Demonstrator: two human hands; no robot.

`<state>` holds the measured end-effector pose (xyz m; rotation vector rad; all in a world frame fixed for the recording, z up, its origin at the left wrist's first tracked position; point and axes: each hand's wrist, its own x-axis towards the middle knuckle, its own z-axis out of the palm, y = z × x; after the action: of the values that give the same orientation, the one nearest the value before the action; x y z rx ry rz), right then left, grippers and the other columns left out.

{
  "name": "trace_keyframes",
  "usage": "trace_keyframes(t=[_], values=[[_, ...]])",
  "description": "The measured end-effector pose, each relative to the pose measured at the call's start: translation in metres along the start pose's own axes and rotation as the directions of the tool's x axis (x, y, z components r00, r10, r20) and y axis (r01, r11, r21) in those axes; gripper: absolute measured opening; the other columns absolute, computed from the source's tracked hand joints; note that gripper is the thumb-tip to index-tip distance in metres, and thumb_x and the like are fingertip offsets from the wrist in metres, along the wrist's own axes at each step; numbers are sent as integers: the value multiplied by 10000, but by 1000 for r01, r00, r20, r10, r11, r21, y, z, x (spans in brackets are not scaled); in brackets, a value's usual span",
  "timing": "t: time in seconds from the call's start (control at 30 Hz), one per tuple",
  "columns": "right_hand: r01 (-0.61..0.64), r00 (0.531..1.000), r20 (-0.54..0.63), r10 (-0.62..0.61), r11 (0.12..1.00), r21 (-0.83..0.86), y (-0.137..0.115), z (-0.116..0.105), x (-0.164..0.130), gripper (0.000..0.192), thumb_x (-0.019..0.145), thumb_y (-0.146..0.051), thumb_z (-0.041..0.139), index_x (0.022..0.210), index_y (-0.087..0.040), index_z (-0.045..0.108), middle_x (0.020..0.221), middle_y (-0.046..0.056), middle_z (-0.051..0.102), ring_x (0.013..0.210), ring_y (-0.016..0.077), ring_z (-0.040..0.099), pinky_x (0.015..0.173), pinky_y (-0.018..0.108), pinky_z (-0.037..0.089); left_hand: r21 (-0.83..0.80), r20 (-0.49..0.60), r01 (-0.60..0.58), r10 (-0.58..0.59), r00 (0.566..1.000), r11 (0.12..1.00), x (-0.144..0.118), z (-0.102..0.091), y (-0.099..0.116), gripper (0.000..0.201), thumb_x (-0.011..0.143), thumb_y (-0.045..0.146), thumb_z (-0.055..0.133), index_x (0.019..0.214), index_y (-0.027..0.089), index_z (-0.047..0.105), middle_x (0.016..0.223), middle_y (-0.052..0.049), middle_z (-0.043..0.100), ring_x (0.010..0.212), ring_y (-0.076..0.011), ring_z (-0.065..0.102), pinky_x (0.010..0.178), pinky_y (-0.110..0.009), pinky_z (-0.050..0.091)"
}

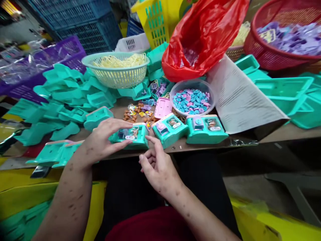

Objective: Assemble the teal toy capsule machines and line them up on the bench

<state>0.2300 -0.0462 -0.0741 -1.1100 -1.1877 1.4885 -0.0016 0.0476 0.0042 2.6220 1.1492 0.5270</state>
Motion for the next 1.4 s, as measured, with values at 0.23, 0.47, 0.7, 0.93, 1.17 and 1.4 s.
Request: trace_keyframes(t=[0.23, 0.47, 0.7, 0.93, 1.17, 1.4], values=[[71, 997, 11, -70, 981, -179, 8, -1, 3, 643, 1056, -313, 629, 1656, -295, 398, 931, -23, 699, 719, 136, 712, 706, 303, 621, -72, 7, -63, 64, 998, 995, 8, 12, -7, 401, 1047, 417, 760, 1407, 253, 694, 1427, -69, 761, 1363, -278, 665, 1192, -486, 498], [87, 996, 20, -85, 972, -217, 14, 0, 6, 612, 1049, -268, 617, 1630, -269, 426, 984, -4, 712, 758, 133, 721, 720, 293, 633, -99, -7, -61, 61, 998, 993, 11, 15, -8, 337, 1044, 418, 766, 1341, 258, 767, 1409, -69, 767, 1325, -270, 670, 1145, -461, 527], [260, 954, -41, -297, 889, -376, 15, 2, 5, 696, 1021, -212, 647, 1676, -284, 421, 1339, 90, 620, 832, 119, 691, 841, 344, 680, -64, 36, -58, 61, 998, 996, 13, 12, -5, 303, 1102, 384, 658, 1370, 260, 727, 1410, -65, 774, 1338, -277, 668, 1174, -495, 494], [298, 941, 9, -339, 813, -500, 8, 5, 2, 787, 1044, -220, 618, 1760, -298, 299, 1289, 90, 590, 820, 151, 653, 884, 414, 663, -8, 104, -11, 12, 995, 1000, 12, 12, 0, 323, 1117, 436, 630, 1393, 288, 709, 1532, -50, 708, 1426, -282, 616, 1259, -546, 408], [312, 942, 69, -327, 788, -530, 7, 5, -1, 904, 1048, -200, 606, 1808, -341, 139, 1050, 11, 640, 840, 185, 665, 858, 401, 642, -29, 135, 13, -9, 991, 999, 19, 12, 7, 303, 1121, 438, 614, 1363, 267, 673, 1536, -78, 683, 1450, -287, 584, 1265, -549, 406], [329, 935, 111, -337, 705, -628, 5, 3, 0, 841, 1059, -215, 586, 1789, -333, 187, 1048, 16, 664, 818, 198, 677, 795, 394, 629, -59, 150, 13, -4, 989, 998, 27, 7, 9, 318, 1111, 403, 599, 1401, 278, 639, 1481, -76, 697, 1455, -298, 586, 1249, -525, 423]])
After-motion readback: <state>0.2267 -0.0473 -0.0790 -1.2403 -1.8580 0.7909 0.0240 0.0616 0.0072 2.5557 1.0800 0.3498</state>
